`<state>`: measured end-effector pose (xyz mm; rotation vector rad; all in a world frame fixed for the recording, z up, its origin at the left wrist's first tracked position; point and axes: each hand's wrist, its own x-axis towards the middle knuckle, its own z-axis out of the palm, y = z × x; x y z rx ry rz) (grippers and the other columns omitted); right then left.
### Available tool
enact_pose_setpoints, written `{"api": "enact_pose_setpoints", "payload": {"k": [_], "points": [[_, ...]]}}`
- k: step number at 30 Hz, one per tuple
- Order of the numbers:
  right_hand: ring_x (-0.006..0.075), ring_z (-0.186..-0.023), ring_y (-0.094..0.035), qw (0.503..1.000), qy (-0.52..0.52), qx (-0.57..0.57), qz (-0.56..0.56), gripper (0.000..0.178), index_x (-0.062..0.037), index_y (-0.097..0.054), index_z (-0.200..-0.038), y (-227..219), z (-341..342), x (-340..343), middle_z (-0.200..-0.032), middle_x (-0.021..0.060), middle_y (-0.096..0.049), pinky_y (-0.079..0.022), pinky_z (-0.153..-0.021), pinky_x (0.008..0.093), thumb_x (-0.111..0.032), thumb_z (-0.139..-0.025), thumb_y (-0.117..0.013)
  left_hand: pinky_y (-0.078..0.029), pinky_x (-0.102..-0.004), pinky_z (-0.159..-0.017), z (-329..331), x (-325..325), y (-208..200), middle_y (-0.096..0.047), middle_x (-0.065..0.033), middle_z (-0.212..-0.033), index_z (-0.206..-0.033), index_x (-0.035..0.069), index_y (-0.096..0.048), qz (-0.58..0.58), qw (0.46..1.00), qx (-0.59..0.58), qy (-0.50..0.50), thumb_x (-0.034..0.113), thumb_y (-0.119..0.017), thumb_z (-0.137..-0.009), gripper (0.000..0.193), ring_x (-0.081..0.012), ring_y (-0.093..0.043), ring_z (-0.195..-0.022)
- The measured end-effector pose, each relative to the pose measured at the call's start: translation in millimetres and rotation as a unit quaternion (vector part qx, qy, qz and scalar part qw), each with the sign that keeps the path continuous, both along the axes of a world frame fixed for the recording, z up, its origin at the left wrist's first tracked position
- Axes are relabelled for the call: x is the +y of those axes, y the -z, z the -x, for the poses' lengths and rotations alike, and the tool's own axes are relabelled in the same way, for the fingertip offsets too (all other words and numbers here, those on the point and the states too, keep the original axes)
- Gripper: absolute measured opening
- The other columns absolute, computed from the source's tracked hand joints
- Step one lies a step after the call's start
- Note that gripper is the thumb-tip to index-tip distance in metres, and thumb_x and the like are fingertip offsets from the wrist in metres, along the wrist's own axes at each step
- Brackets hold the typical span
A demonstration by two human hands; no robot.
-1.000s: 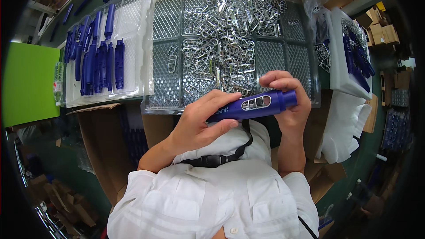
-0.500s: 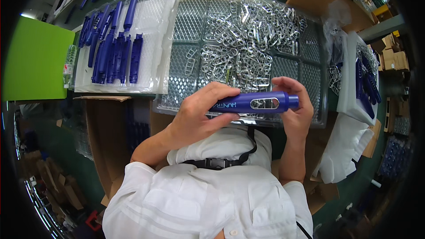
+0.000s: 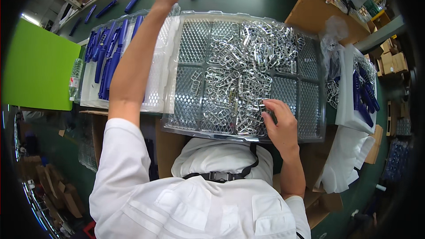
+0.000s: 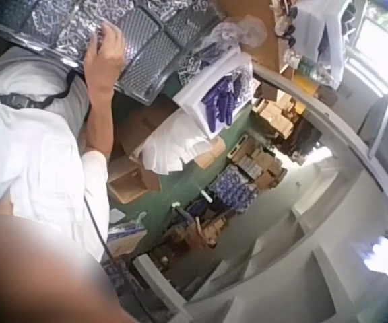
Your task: Manually assemble metal components into a blue plastic electronic device housing.
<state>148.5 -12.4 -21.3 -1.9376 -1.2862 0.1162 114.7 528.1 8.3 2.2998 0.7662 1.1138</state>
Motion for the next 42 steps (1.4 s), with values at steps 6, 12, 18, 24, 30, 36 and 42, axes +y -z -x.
{"api": "enact_pose_setpoints", "payload": {"k": [6,12,18,24,30,36,42], "points": [[0.0323,-0.097,-0.068,0.989,0.041,-0.139,0.041,0.024,-0.0023,-0.070,-0.110,1.5,-9.3,7.9,-0.111,0.0107,-0.071,-0.057,-0.082,0.0418,0.000,-0.086,-0.073,-0.043,-0.0338,-0.112,144.2,-155.4,-47.0,-0.063,-0.0175,-0.141,-0.139,0.000,-0.062,0.079,0.985,-0.146,0.055,0.016,-0.067,-0.098,0.044,-0.0234,-0.061,-0.127],[0.0318,-0.105,-0.065,0.958,-0.005,-0.252,0.138,0.028,-0.0033,-0.070,-0.116,-0.2,-31.3,40.6,-0.121,0.0100,-0.068,-0.055,-0.089,0.0421,-0.002,-0.088,-0.071,-0.049,-0.0298,-0.101,351.4,-259.1,28.5,-0.068,-0.0107,-0.129,-0.124,-0.001,-0.066,0.094,0.937,-0.271,-0.197,0.005,-0.062,-0.100,0.025,-0.0157,-0.063,-0.107],[0.0331,-0.109,-0.064,0.930,-0.047,-0.308,0.193,0.036,-0.0044,-0.066,-0.125,5.0,-34.2,43.1,-0.118,0.0122,-0.065,-0.054,-0.091,0.0428,0.001,-0.089,-0.068,-0.050,-0.0264,-0.085,539.5,-313.5,226.7,-0.072,-0.0043,-0.114,-0.122,0.004,-0.069,0.267,0.802,-0.247,-0.474,0.004,-0.064,-0.098,0.024,-0.0122,-0.064,-0.096],[0.0371,-0.100,-0.068,0.956,-0.085,-0.198,0.198,0.047,-0.0027,-0.059,-0.135,22.5,-22.5,59.9,-0.112,0.0166,-0.068,-0.054,-0.089,0.0435,0.003,-0.089,-0.066,-0.054,-0.0360,-0.083,605.2,-332.1,361.1,-0.077,-0.0142,-0.105,-0.113,0.001,-0.073,0.322,0.817,0.029,-0.478,0.014,-0.068,-0.097,0.021,-0.0226,-0.071,-0.096],[0.0221,-0.084,-0.066,0.959,0.016,-0.098,0.266,0.054,-0.0027,-0.059,-0.140,2.5,-0.9,50.3,-0.098,0.0108,-0.067,-0.054,-0.080,0.0343,0.004,-0.087,-0.069,-0.056,-0.0498,-0.093,552.3,-229.3,442.3,-0.075,-0.0198,-0.112,-0.117,0.008,-0.074,0.263,0.796,0.317,-0.444,0.031,-0.060,-0.098,0.033,-0.0390,-0.071,-0.108],[0.0035,-0.075,-0.053,0.969,0.029,0.081,0.232,0.022,-0.0016,-0.073,-0.112,-14.1,-2.7,51.1,-0.085,-0.0048,-0.060,-0.043,-0.068,0.0205,-0.001,-0.090,-0.072,-0.055,-0.0514,-0.101,602.7,-161.0,533.0,-0.063,-0.0225,-0.138,-0.136,0.009,-0.066,0.210,0.718,0.566,-0.347,0.052,-0.048,-0.103,0.057,-0.0393,-0.066,-0.121],[0.0017,-0.079,-0.056,0.945,0.102,0.275,0.146,0.016,0.0001,-0.075,-0.109,-20.6,-6.0,24.5,-0.087,-0.0043,-0.067,-0.043,-0.069,0.0181,-0.006,-0.095,-0.073,-0.058,-0.0540,-0.095,622.5,-136.3,528.2,-0.068,-0.0200,-0.130,-0.134,0.009,-0.066,0.112,0.755,0.520,-0.382,0.048,-0.063,-0.095,0.055,-0.0361,-0.068,-0.119]]}}
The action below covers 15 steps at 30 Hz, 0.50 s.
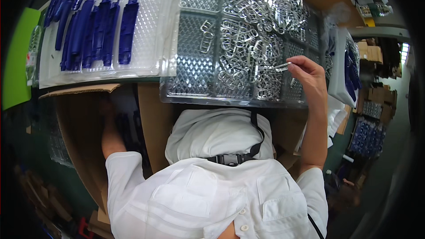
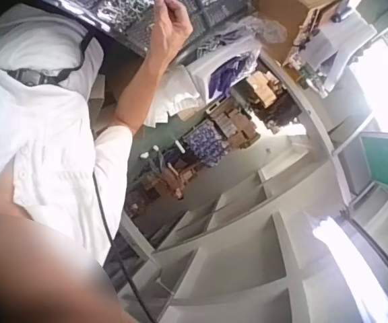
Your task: Manually assemble metal components into a blue plastic electronic device housing.
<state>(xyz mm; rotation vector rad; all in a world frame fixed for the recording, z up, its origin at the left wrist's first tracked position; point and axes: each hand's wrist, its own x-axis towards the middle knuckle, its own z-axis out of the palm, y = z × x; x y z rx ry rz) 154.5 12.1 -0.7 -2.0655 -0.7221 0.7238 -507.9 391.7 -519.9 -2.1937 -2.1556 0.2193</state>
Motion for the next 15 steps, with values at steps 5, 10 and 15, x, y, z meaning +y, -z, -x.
{"api": "enact_pose_setpoints", "payload": {"k": [5,10,15], "points": [[0.0082,-0.083,-0.069,0.991,0.099,0.061,-0.066,0.018,-0.0015,-0.074,-0.113,4.3,2.5,-10.0,-0.096,0.0016,-0.074,-0.055,-0.077,0.0214,-0.010,-0.097,-0.073,-0.057,-0.0557,-0.089,-1.9,7.0,-21.9,-0.070,-0.0222,-0.124,-0.125,0.006,-0.070,0.108,0.994,-0.004,-0.011,0.045,-0.061,-0.097,0.049,-0.0390,-0.070,-0.111],[0.0096,-0.082,-0.070,0.985,0.105,0.093,-0.101,0.017,-0.0024,-0.072,-0.111,7.8,-4.8,-11.7,-0.096,0.0025,-0.074,-0.058,-0.076,0.0229,-0.011,-0.096,-0.073,-0.055,-0.0511,-0.095,16.7,-30.9,-48.6,-0.068,-0.0251,-0.127,-0.130,0.003,-0.067,-0.045,0.988,-0.143,-0.028,0.045,-0.061,-0.099,0.053,-0.0393,-0.068,-0.112],[0.0109,-0.083,-0.071,0.970,0.123,0.115,-0.175,0.015,0.0003,-0.071,-0.108,1.3,-0.5,-25.4,-0.095,0.0040,-0.073,-0.056,-0.076,0.0235,-0.007,-0.095,-0.074,-0.046,-0.0405,-0.109,-23.6,-98.8,-147.9,-0.059,-0.0212,-0.143,-0.142,-0.002,-0.058,-0.120,0.868,-0.481,-0.002,0.033,-0.055,-0.105,0.052,-0.0342,-0.059,-0.128]]}}
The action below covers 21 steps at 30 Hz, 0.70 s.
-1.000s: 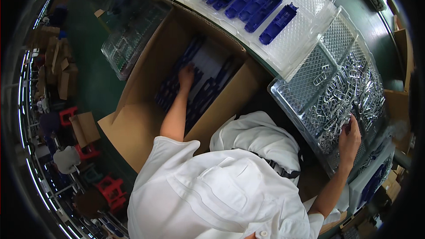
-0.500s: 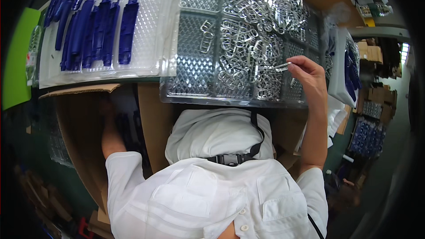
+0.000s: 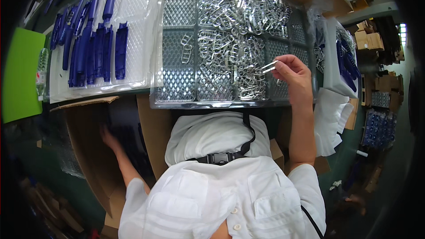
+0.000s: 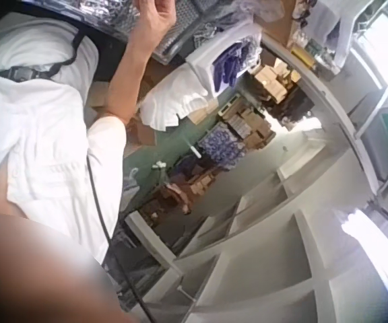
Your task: Manually assemble metal components into a blue plastic electronic device housing.
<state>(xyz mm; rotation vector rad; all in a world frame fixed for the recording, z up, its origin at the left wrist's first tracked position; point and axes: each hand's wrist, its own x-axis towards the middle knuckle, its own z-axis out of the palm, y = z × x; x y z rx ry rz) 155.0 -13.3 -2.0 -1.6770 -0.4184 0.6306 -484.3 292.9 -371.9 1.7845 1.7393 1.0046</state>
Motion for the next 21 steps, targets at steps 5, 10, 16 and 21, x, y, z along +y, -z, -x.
{"api": "enact_pose_setpoints", "payload": {"k": [5,10,16,21], "points": [[0.0101,-0.085,-0.069,0.997,-0.035,0.040,-0.062,0.015,0.0001,-0.070,-0.108,-10.7,8.2,-1.4,-0.095,0.0036,-0.072,-0.057,-0.079,0.0241,-0.005,-0.094,-0.074,-0.050,-0.0271,-0.066,-111.6,-111.1,-213.9,-0.067,-0.0033,-0.114,-0.143,0.007,-0.057,0.177,0.870,-0.440,-0.137,0.038,-0.041,-0.105,0.051,-0.0111,-0.061,-0.080],[0.0097,-0.091,-0.067,0.985,-0.108,0.065,-0.116,0.013,0.0023,-0.069,-0.105,-27.5,5.7,-16.8,-0.102,0.0064,-0.070,-0.054,-0.083,0.0226,0.005,-0.092,-0.071,-0.047,-0.0259,-0.046,-227.2,-149.5,-320.0,-0.068,-0.0084,-0.096,-0.137,0.003,-0.058,0.264,0.785,-0.551,0.104,0.035,-0.036,-0.108,0.049,-0.0146,-0.058,-0.053],[0.0201,-0.107,-0.066,0.953,-0.083,-0.189,-0.224,0.017,0.0025,-0.071,-0.099,-60.8,13.7,-41.7,-0.121,0.0135,-0.067,-0.055,-0.091,0.0301,0.010,-0.084,-0.076,-0.053,-0.0271,-0.061,-400.9,-176.8,-378.0,-0.069,-0.0175,-0.104,-0.142,-0.005,-0.051,0.484,0.600,-0.441,0.460,0.036,-0.048,-0.099,0.059,-0.0176,-0.066,-0.065],[0.0283,-0.116,-0.065,0.935,-0.064,-0.318,-0.143,0.017,0.0019,-0.072,-0.093,-82.6,15.2,-52.3,-0.128,0.0182,-0.066,-0.052,-0.098,0.0376,0.006,-0.079,-0.079,-0.052,-0.0260,-0.064,-457.2,-207.0,-394.1,-0.069,-0.0133,-0.108,-0.146,-0.001,-0.049,0.482,0.563,-0.396,0.542,0.010,-0.051,-0.092,0.055,-0.0129,-0.064,-0.073]]}}
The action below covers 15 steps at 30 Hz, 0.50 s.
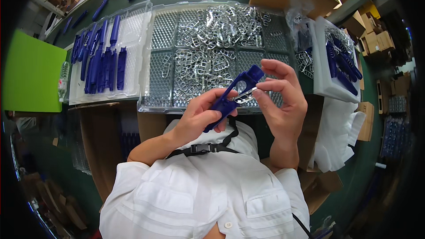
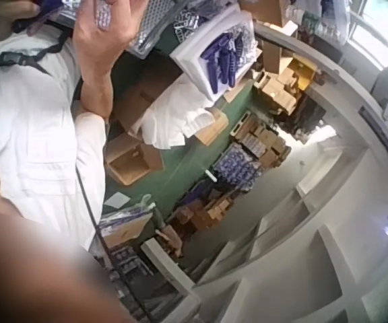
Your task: Manually assemble metal components into a blue plastic electronic device housing.
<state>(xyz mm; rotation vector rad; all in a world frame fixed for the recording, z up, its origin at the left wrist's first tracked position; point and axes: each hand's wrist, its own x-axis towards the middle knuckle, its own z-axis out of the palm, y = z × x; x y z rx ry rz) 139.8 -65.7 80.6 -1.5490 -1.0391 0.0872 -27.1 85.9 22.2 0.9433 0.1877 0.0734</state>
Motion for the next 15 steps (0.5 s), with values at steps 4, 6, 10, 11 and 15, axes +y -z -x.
{"api": "enact_pose_setpoints", "payload": {"k": [4,6,10,11,15], "points": [[0.0319,-0.120,-0.065,0.996,0.041,-0.048,0.055,0.014,0.0017,-0.072,-0.089,-0.1,6.7,-4.8,-0.130,0.0202,-0.066,-0.050,-0.103,0.0416,0.005,-0.077,-0.079,-0.053,-0.0241,-0.066,-8.6,-12.7,0.3,-0.069,-0.0108,-0.110,-0.147,0.000,-0.048,-0.066,0.998,0.012,-0.016,-0.005,-0.049,-0.092,0.056,-0.0095,-0.063,-0.075],[0.0326,-0.120,-0.065,0.995,0.048,-0.065,0.062,0.014,0.0020,-0.072,-0.088,3.6,8.9,-1.7,-0.130,0.0202,-0.066,-0.050,-0.103,0.0419,0.005,-0.076,-0.079,-0.053,-0.0235,-0.067,-8.8,-14.1,5.6,-0.068,-0.0102,-0.110,-0.147,0.000,-0.048,-0.086,0.996,0.002,-0.022,-0.007,-0.048,-0.092,0.055,-0.0084,-0.062,-0.076],[0.0335,-0.118,-0.067,0.991,0.075,-0.076,0.074,0.013,0.0024,-0.070,-0.086,11.0,12.2,2.8,-0.129,0.0208,-0.067,-0.051,-0.101,0.0412,0.007,-0.076,-0.077,-0.053,-0.0237,-0.066,-9.7,-15.2,12.7,-0.068,-0.0095,-0.109,-0.146,0.000,-0.049,-0.095,0.995,-0.001,-0.031,-0.007,-0.048,-0.093,0.053,-0.0083,-0.062,-0.075],[0.0334,-0.117,-0.067,0.990,0.078,-0.084,0.083,0.012,0.0025,-0.070,-0.085,11.5,13.5,4.5,-0.129,0.0210,-0.067,-0.052,-0.099,0.0404,0.007,-0.076,-0.076,-0.053,-0.0239,-0.066,-8.7,-15.0,13.7,-0.069,-0.0092,-0.108,-0.145,0.000,-0.050,-0.104,0.994,0.001,-0.033,-0.007,-0.048,-0.093,0.052,-0.0082,-0.062,-0.074],[0.0334,-0.115,-0.068,0.988,0.068,-0.102,0.099,0.013,0.0029,-0.067,-0.085,13.7,14.9,11.2,-0.127,0.0209,-0.067,-0.054,-0.095,0.0383,0.008,-0.077,-0.076,-0.054,-0.0240,-0.065,-7.1,-13.8,17.4,-0.069,-0.0079,-0.104,-0.142,-0.001,-0.051,-0.115,0.993,0.006,-0.040,-0.005,-0.051,-0.095,0.047,-0.0077,-0.063,-0.074]]}}
